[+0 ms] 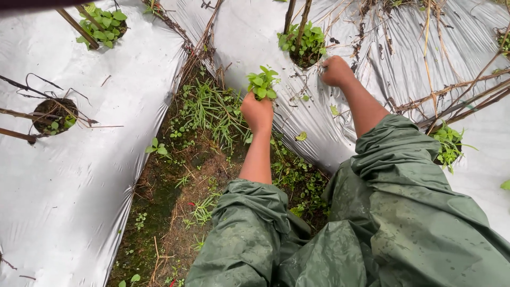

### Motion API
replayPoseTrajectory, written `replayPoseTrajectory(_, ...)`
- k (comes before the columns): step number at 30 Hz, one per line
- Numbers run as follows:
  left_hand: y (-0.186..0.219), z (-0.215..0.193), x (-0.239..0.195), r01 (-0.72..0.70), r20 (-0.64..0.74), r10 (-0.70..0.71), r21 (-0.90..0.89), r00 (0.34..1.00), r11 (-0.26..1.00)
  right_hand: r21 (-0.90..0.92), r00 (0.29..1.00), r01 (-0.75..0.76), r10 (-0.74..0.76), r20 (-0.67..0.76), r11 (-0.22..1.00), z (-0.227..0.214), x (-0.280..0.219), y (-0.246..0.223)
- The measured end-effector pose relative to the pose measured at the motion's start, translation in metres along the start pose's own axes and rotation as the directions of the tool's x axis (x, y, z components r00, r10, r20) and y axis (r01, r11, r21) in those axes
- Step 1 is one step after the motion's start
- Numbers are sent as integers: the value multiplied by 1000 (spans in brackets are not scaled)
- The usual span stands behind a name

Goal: Pulling out small plants or weeds from a field covered with plastic mulch.

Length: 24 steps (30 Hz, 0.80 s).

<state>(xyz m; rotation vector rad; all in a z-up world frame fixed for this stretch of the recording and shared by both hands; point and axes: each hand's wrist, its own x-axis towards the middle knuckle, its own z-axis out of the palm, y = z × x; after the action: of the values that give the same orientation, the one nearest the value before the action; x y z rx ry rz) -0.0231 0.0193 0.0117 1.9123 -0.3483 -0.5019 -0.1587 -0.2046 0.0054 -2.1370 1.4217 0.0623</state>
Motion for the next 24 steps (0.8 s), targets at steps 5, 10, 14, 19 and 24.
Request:
replayPoseTrajectory(5,3,14,-4,89,64,-89,-3,994,996,28,999,-45,45,-11,999,-4,-6,-16)
replayPoseTrajectory(10,10,24,-10,102,120,-95,-51,988,993,-175,997,-66,70,13,982,5,58,13)
replayPoseTrajectory(14,11,26,-2,105,126,-94,-83,988,991,-268,994,-61,82,69,962,-2,94,26)
replayPoseTrajectory(19,-3,42,9,128,82,-118,-131,990,983,-124,997,-64,58,-52,990,-3,79,15)
replayPoseTrajectory(24,-11,43,32,132,34,-128,-167,991,977,103,927,-81,113,-358,991,13,88,15)
